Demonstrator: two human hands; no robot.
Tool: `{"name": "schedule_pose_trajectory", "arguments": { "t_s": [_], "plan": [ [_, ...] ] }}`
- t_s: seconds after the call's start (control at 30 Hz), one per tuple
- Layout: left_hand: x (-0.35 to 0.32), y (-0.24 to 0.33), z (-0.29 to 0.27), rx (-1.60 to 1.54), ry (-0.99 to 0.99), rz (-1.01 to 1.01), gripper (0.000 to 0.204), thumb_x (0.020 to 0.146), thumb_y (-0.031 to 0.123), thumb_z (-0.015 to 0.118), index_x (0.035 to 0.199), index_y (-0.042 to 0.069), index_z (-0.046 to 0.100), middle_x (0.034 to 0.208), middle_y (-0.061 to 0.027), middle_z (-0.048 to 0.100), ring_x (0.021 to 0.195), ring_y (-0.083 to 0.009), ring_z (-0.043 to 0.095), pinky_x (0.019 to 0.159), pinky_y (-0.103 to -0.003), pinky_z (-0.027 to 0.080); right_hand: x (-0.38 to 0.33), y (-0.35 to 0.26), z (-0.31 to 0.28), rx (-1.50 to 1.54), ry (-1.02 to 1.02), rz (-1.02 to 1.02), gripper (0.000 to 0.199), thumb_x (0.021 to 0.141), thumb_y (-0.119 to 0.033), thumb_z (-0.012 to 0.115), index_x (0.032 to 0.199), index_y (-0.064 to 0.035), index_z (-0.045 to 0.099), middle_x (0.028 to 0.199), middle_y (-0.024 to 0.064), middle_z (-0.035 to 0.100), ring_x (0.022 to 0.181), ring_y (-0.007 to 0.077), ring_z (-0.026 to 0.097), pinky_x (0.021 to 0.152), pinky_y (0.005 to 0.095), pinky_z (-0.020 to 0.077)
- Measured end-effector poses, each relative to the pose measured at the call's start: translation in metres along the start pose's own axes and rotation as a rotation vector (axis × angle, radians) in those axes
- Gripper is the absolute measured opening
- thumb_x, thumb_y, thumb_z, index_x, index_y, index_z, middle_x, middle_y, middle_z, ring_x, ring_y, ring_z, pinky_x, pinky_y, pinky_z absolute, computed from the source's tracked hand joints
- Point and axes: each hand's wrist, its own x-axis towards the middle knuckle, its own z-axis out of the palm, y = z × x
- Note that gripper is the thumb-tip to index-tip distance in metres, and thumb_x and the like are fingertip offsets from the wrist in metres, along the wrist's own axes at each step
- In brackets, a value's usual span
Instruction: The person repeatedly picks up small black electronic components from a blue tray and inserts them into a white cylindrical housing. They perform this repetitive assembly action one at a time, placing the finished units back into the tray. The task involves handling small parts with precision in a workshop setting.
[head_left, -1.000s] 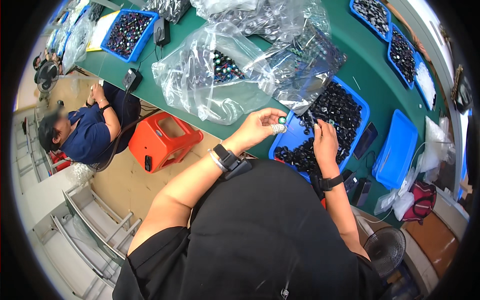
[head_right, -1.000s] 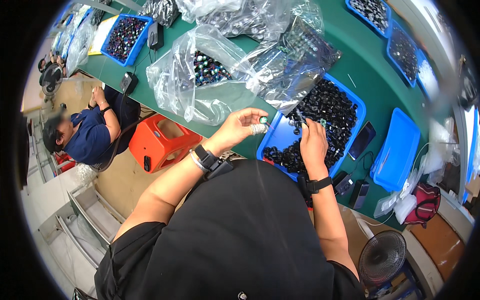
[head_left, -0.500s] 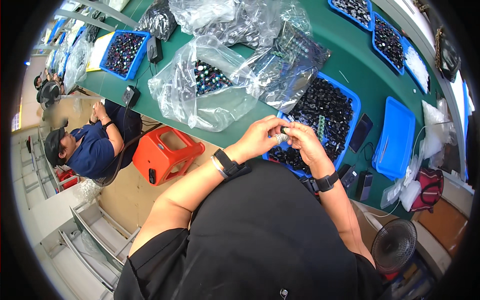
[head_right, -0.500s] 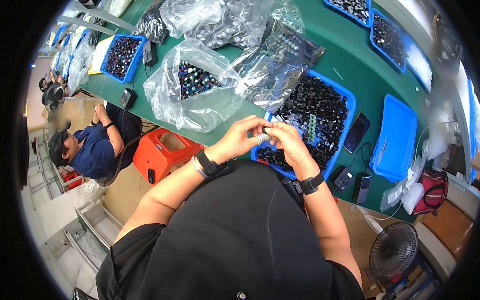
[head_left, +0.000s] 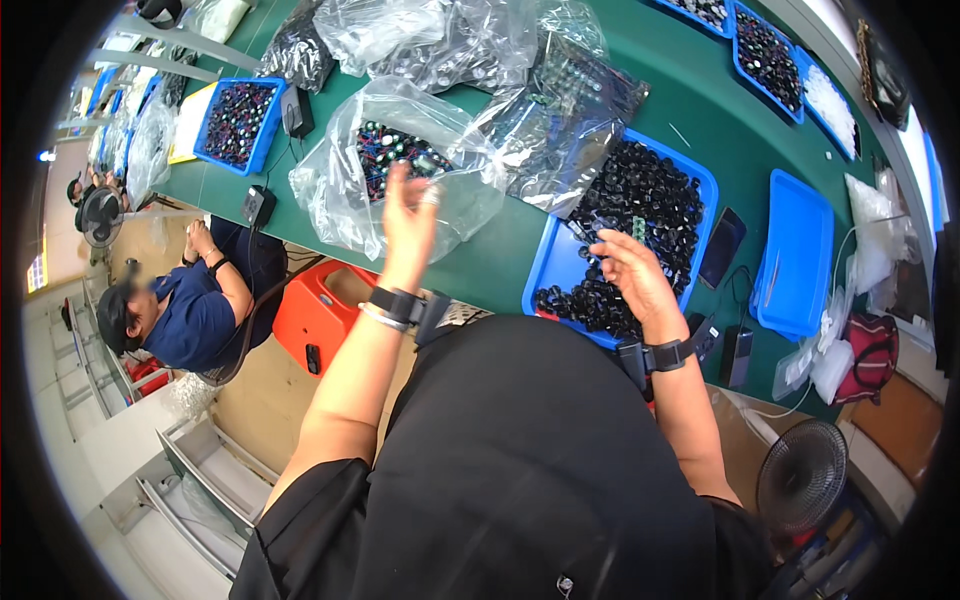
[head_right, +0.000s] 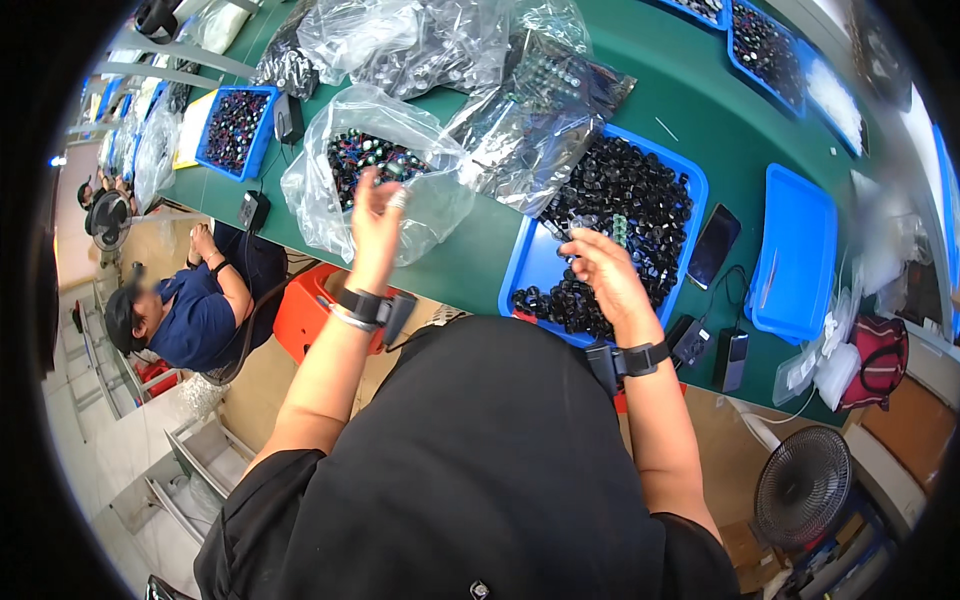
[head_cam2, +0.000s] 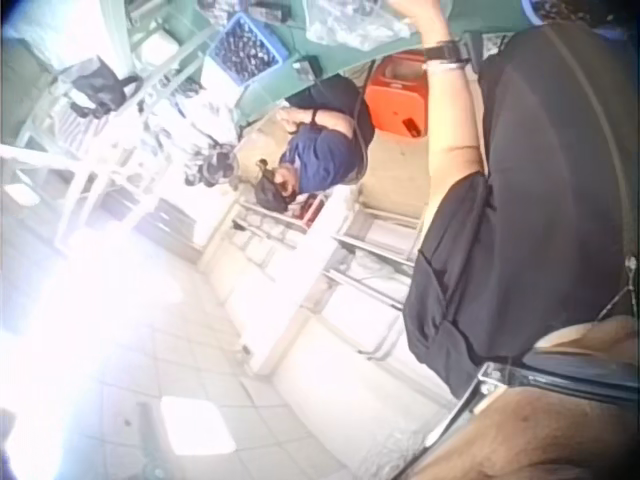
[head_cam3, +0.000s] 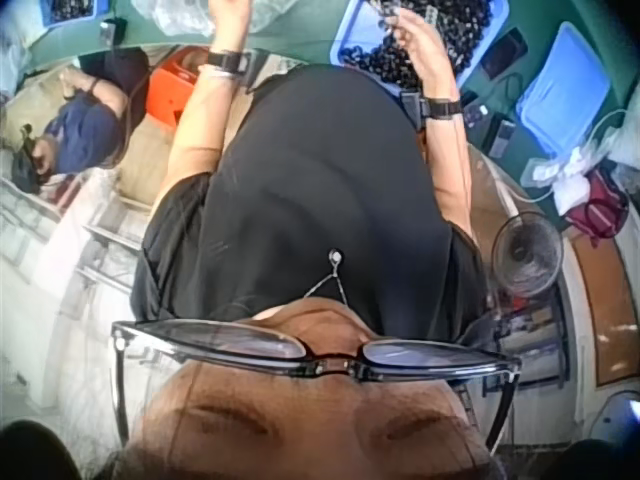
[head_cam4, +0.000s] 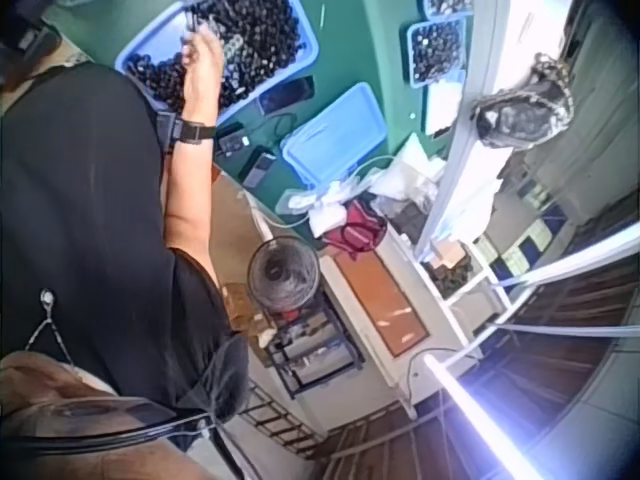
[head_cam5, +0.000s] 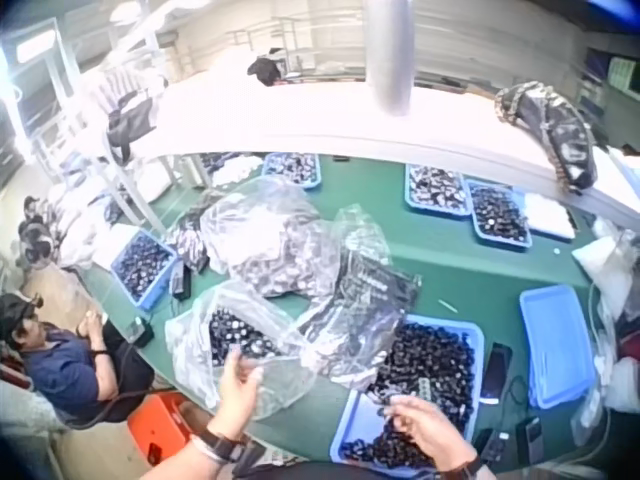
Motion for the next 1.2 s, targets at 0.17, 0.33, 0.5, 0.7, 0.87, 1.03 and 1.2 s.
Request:
{"name": "schedule_pose_trajectory", "arguments": {
  "t_s": [0.17, 0.33, 0.5, 0.7, 0.87, 1.03, 1.2],
  "plan": [
    [-0.011, -0.002, 0.024, 0.459, -0.226, 0.322, 0.051, 0.082, 0.013, 0.065, 0.127, 0.003, 0.044, 0.113, -0.0158, 0.057, 0.092, -0.0224, 0.06, 0.076, -0.033, 0.05, -0.01, 0.015, -0.037, 0.011, 0.079, 0.034, 0.027, 0.091, -0.016, 0.055, 0.114, -0.0009, 0.055, 0.097, 0.008, 0.063, 0.075, 0.009, 0.055, 0.067, 0.0221, 0.0455],
    [-0.077, 0.005, 0.109, 0.369, -0.829, 0.45, 0.027, 0.079, 0.007, 0.06, 0.105, 0.005, 0.061, 0.101, -0.015, 0.06, 0.091, -0.0344, 0.059, 0.08, -0.04, 0.048, -0.017, 0.027, -0.04, 0.126, -0.014, 0.065, 0.028, 0.09, -0.016, 0.058, 0.115, -0.0016, 0.056, 0.09, 0.0037, 0.061, 0.074, 0.008, 0.055, 0.066, 0.0205, 0.0455],
    [-0.086, -0.02, 0.155, 0.536, -0.817, 0.516, 0.03, 0.077, 0.005, 0.059, 0.107, 0.007, 0.06, 0.1, -0.0114, 0.055, 0.096, -0.0322, 0.055, 0.08, -0.04, 0.048, -0.024, 0.03, -0.036, 0.138, 0.022, 0.094, 0.024, 0.089, -0.015, 0.059, 0.11, -0.0029, 0.058, 0.088, 0.0026, 0.06, 0.074, 0.0076, 0.056, 0.066, 0.0206, 0.0458],
    [-0.084, -0.021, 0.161, 0.493, -0.815, 0.535, 0.028, 0.076, 0.003, 0.062, 0.103, 0.006, 0.059, 0.097, -0.0114, 0.055, 0.095, -0.0298, 0.056, 0.08, -0.038, 0.048, -0.027, 0.032, -0.041, 0.192, -0.003, 0.066, 0.019, 0.089, -0.012, 0.059, 0.106, -0.0031, 0.059, 0.088, 0.0016, 0.06, 0.075, 0.008, 0.057, 0.067, 0.0209, 0.0459],
    [-0.075, -0.002, 0.148, 0.168, -0.968, -0.044, 0.028, 0.078, 0.002, 0.064, 0.104, 0.001, 0.056, 0.1, -0.0099, 0.058, 0.085, -0.0181, 0.058, 0.077, -0.031, 0.048, -0.024, 0.02, -0.034, 0.192, -0.043, 0.007, 0.016, 0.088, -0.011, 0.06, 0.103, -0.004, 0.059, 0.087, 0.0003, 0.06, 0.075, 0.0074, 0.057, 0.066, 0.02, 0.0453],
    [-0.065, 0.037, 0.124, -0.073, -0.983, -0.114, 0.032, 0.079, 0.004, 0.068, 0.108, -0.001, 0.058, 0.087, -0.0034, 0.061, 0.081, -0.0094, 0.057, 0.073, -0.024, 0.048, -0.021, 0.002, -0.016, 0.135, -0.068, -0.064, 0.017, 0.087, -0.013, 0.062, 0.102, -0.0067, 0.06, 0.086, -0.0011, 0.06, 0.073, 0.0065, 0.057, 0.064, 0.0197, 0.0447],
    [-0.067, 0.071, 0.107, -0.133, -0.973, -0.153, 0.033, 0.079, 0.007, 0.07, 0.11, 0.001, 0.059, 0.088, -0.0021, 0.062, 0.079, -0.0074, 0.057, 0.073, -0.024, 0.048, -0.017, -0.013, 0.004, -0.008, -0.085, -0.134, 0.014, 0.086, -0.014, 0.063, 0.099, -0.0075, 0.061, 0.079, -0.0026, 0.059, 0.069, 0.0051, 0.055, 0.062, 0.0189, 0.0432]
  ]
}}
